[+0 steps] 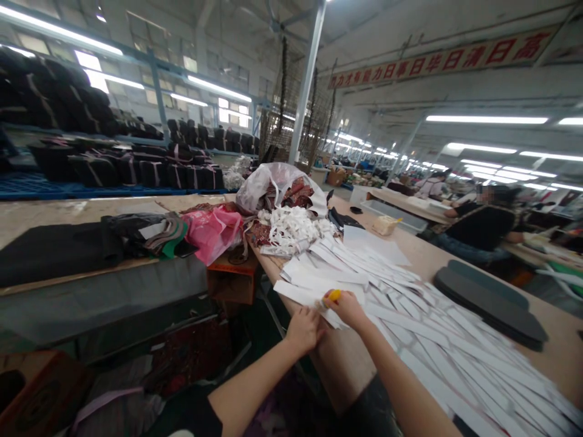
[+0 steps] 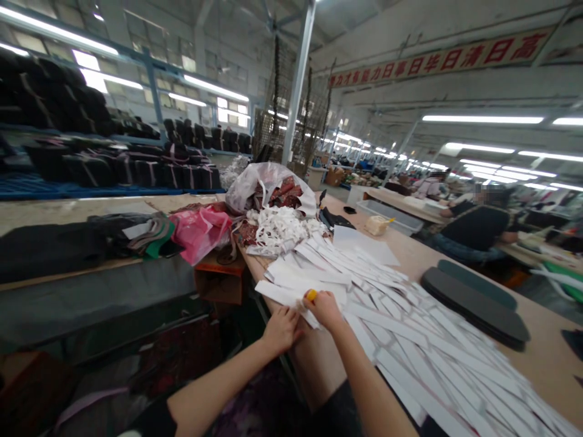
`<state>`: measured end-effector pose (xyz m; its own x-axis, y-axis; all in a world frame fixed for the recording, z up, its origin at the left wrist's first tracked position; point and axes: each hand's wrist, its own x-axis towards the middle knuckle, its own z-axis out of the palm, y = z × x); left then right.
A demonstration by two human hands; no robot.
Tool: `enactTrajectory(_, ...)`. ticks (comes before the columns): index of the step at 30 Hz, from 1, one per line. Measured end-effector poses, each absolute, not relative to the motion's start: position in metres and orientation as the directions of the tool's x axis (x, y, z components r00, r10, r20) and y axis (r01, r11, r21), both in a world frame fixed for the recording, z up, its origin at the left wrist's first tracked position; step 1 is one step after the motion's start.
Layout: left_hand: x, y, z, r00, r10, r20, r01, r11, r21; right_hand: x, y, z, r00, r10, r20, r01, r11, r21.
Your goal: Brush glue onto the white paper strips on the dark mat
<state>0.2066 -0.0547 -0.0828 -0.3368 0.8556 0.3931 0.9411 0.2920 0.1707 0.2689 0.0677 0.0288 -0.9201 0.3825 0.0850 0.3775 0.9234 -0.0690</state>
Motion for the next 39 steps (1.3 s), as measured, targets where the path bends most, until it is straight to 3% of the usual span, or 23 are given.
enactTrajectory(4, 0.205, -0.048, -0.077, -0.348, 0.857, 0.379, 0.937, 0.31, 0.159, 0.296, 0.081, 0.05, -0.874, 0.464, 0.145, 0.472, 0.881, 0.028)
enactTrajectory(6, 0.205, -0.038, -0.075, -0.342, 0.864, 0.369, 0.94, 0.306, 0.153, 0.313, 0.083, 0.058, -0.844, 0.498, 0.202, 0.509, 0.861, 0.002)
enactTrajectory(12, 0.222, -0.004, -0.065, -0.218, 0.916, 0.337, 0.974, 0.185, 0.128, 0.377, 0.079, 0.043, -0.638, 0.658, 0.4, 0.469, 0.744, -0.477)
enactTrajectory(18, 0.238, 0.01, -0.058, -0.214, 0.92, 0.329, 0.975, 0.182, 0.125, 0.409, 0.07, 0.009, -0.534, 0.68, 0.502, 0.344, 0.718, -0.605)
enactTrajectory(21, 0.241, 0.012, -0.061, -0.213, 0.924, 0.319, 0.975, 0.179, 0.132, 0.395, 0.067, 0.0, -0.576, 0.653, 0.491, 0.351, 0.74, -0.573)
enactTrajectory(28, 0.247, 0.015, -0.066, -0.305, 0.902, 0.305, 0.941, 0.236, 0.244, 0.357, 0.08, 0.004, -0.671, 0.674, 0.308, 0.572, 0.735, -0.364)
enactTrajectory(31, 0.244, 0.015, -0.063, -0.365, 0.885, 0.289, 0.906, 0.266, 0.33, 0.363, 0.081, 0.013, -0.639, 0.689, 0.341, 0.61, 0.724, -0.321)
enactTrajectory(34, 0.239, 0.014, -0.059, -0.479, 0.837, 0.266, 0.83, 0.333, 0.447, 0.367, 0.076, 0.012, -0.617, 0.7, 0.36, 0.603, 0.714, -0.355)
enactTrajectory(39, 0.234, 0.018, -0.057, -0.64, 0.737, 0.217, 0.653, 0.373, 0.66, 0.348, 0.062, -0.023, -0.713, 0.642, 0.281, 0.573, 0.765, -0.294)
